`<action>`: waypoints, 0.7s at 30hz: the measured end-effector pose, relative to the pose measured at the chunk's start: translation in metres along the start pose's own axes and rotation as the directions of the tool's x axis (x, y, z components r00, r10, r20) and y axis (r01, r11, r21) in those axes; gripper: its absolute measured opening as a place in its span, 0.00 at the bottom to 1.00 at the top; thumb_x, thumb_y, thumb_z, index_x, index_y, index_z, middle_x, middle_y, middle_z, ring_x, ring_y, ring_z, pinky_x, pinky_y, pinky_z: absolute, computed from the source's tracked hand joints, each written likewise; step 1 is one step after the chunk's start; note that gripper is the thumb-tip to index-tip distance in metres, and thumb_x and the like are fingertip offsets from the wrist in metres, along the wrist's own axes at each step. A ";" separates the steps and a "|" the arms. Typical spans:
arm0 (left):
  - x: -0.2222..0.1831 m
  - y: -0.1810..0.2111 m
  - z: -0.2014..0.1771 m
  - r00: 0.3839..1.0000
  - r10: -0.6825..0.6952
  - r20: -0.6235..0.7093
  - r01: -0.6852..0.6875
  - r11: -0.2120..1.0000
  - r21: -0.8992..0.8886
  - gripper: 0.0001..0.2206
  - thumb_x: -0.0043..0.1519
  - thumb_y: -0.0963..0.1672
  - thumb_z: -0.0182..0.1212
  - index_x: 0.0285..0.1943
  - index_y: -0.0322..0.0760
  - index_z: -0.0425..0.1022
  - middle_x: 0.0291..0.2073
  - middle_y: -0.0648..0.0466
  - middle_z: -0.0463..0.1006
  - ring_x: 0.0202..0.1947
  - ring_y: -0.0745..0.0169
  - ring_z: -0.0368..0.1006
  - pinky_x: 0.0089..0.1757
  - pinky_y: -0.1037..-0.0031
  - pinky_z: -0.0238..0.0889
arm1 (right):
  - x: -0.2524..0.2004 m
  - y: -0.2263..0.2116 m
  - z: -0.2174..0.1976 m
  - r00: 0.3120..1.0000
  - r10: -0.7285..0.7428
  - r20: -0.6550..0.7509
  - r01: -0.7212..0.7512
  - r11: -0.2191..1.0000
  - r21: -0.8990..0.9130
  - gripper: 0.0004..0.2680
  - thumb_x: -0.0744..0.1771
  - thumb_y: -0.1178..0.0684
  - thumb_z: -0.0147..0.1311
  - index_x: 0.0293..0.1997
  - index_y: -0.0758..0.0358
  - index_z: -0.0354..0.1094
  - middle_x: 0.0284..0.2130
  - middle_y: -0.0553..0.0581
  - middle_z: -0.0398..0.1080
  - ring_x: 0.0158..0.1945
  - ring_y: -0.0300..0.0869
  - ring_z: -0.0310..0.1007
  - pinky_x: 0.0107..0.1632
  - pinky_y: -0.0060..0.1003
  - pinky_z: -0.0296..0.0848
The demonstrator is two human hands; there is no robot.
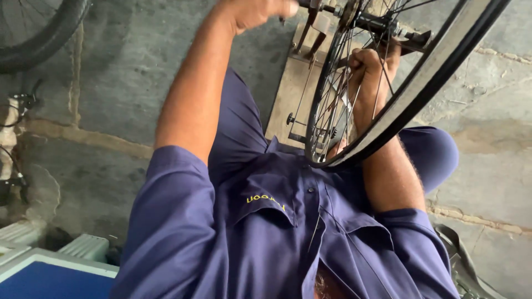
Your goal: The person tightens spokes on a bicycle wheel by hand and using a spoke wrench, then uses a wrench to tighten the axle while the wheel is mounted on a stand.
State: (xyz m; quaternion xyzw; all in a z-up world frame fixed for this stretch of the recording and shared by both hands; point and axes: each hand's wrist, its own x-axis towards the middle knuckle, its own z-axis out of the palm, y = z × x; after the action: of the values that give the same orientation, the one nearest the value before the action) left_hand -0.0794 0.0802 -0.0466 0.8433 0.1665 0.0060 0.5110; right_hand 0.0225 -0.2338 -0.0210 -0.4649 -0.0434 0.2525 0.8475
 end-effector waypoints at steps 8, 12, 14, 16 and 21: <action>0.021 -0.050 0.022 0.974 0.115 -0.196 -0.198 0.856 -0.478 0.27 0.72 0.58 0.40 0.59 0.36 0.74 0.41 0.55 0.81 0.40 0.68 0.77 0.39 0.71 0.72 | 0.007 0.004 -0.007 0.999 -0.035 0.033 0.033 0.997 0.064 0.27 0.63 0.72 0.49 0.71 0.70 0.47 0.30 0.60 0.67 0.31 0.45 0.67 0.38 0.38 0.68; -0.001 -0.021 0.016 0.983 0.147 -0.109 -0.183 0.796 -0.577 0.22 0.71 0.56 0.52 0.58 0.37 0.75 0.42 0.58 0.80 0.41 0.70 0.77 0.43 0.71 0.74 | 0.015 0.012 -0.017 0.999 -0.027 0.035 0.024 0.996 0.091 0.25 0.63 0.73 0.49 0.67 0.68 0.48 0.27 0.59 0.66 0.31 0.44 0.66 0.39 0.38 0.68; -0.008 -0.005 0.013 0.989 0.138 -0.059 -0.148 0.830 -0.538 0.21 0.71 0.56 0.52 0.50 0.38 0.78 0.38 0.57 0.82 0.38 0.71 0.78 0.40 0.74 0.70 | 0.020 0.018 -0.031 0.999 -0.025 0.022 0.023 0.998 0.058 0.25 0.62 0.73 0.49 0.66 0.67 0.51 0.25 0.57 0.65 0.30 0.43 0.66 0.36 0.36 0.67; -0.012 0.007 0.013 0.991 0.124 -0.046 -0.130 0.849 -0.512 0.21 0.71 0.56 0.51 0.44 0.39 0.79 0.36 0.57 0.84 0.36 0.72 0.80 0.39 0.75 0.69 | 0.025 0.018 -0.048 0.994 0.107 -0.030 -0.104 0.992 0.070 0.15 0.65 0.72 0.52 0.54 0.75 0.48 0.28 0.62 0.69 0.28 0.41 0.62 0.31 0.32 0.60; -0.013 0.009 0.011 0.987 0.149 -0.066 -0.162 0.858 -0.488 0.17 0.68 0.54 0.54 0.43 0.41 0.80 0.35 0.58 0.83 0.37 0.72 0.79 0.40 0.75 0.69 | 0.021 0.013 -0.038 0.983 0.143 -0.111 -0.140 0.990 0.032 0.16 0.65 0.71 0.49 0.57 0.82 0.48 0.30 0.63 0.69 0.31 0.42 0.66 0.34 0.30 0.64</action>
State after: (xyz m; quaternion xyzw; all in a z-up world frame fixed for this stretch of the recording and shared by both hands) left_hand -0.0876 0.0632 -0.0417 0.6960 0.0973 0.1002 0.7043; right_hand 0.0475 -0.2476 -0.0562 -0.4703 0.0407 0.2859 0.8339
